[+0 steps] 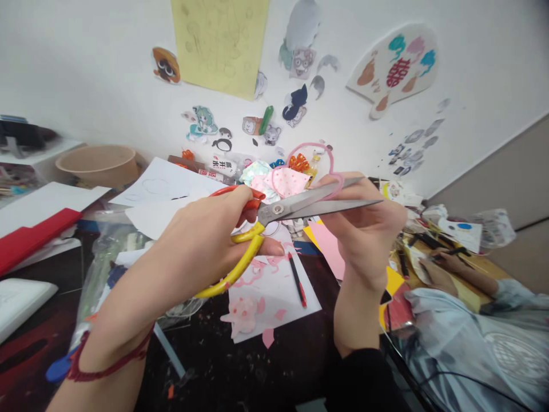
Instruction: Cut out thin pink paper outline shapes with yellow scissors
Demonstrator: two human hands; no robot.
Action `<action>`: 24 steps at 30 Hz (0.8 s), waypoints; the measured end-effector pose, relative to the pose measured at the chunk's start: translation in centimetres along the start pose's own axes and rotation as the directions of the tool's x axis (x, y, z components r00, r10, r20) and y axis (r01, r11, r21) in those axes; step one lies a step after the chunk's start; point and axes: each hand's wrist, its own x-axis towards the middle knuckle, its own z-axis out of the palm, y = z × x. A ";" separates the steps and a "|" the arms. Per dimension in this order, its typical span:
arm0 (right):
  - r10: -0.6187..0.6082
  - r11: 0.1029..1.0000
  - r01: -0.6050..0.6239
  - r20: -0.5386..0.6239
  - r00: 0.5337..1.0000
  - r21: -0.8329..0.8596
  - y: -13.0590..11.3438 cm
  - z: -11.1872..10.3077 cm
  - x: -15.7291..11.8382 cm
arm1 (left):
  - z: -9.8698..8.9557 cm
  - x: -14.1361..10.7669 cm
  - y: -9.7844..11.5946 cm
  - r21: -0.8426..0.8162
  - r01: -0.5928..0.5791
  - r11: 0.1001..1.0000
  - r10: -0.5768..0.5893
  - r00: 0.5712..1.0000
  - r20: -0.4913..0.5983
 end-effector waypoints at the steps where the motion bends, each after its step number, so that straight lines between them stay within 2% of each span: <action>1: -0.006 1.000 0.006 0.000 1.000 -0.001 0.1 0.0 0.0 | -0.1 0.0 0.1 0.004 0.004 1.000 -0.004 1.000 -0.005; 13: 0.018 0.999 -0.019 -0.037 0.999 -0.027 0.2 0.1 -0.2 | 0.1 0.2 0.5 -0.064 0.034 0.997 -0.034 0.999 0.012; 24: 0.039 0.998 -0.039 -0.014 0.999 -0.047 -0.1 -0.3 0.1 | 0.0 0.3 0.7 -0.081 0.091 0.993 -0.091 0.996 -0.007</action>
